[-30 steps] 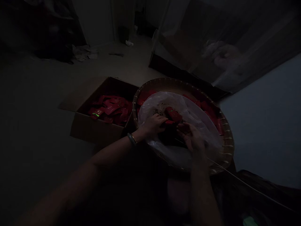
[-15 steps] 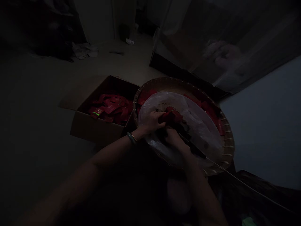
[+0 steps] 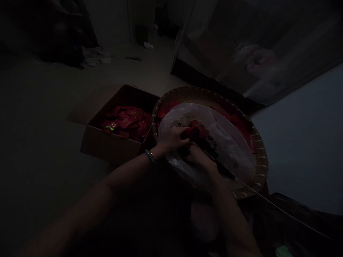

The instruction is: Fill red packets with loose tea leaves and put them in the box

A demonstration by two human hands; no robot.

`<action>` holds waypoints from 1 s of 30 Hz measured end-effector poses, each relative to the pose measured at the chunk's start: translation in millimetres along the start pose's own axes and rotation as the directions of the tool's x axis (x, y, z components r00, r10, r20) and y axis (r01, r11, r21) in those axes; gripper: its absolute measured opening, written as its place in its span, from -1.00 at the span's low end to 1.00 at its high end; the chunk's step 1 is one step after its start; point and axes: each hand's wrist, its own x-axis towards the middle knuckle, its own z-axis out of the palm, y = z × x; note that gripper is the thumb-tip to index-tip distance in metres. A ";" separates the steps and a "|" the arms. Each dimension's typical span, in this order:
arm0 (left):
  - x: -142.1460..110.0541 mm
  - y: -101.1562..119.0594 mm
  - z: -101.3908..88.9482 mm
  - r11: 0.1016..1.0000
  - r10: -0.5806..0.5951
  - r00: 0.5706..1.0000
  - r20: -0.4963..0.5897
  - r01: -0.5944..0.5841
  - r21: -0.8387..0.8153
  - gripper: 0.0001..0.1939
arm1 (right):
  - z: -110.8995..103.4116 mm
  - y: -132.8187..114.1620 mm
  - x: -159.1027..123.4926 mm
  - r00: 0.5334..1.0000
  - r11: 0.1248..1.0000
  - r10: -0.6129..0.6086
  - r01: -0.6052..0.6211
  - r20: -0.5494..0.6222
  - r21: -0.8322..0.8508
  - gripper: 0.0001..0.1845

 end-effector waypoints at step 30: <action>2.0 -0.3 0.8 0.999 0.053 0.994 0.092 -0.053 -0.008 -0.59 | -6.4 14.1 -35.8 0.980 0.988 0.140 -0.128 -0.139 0.088 -0.61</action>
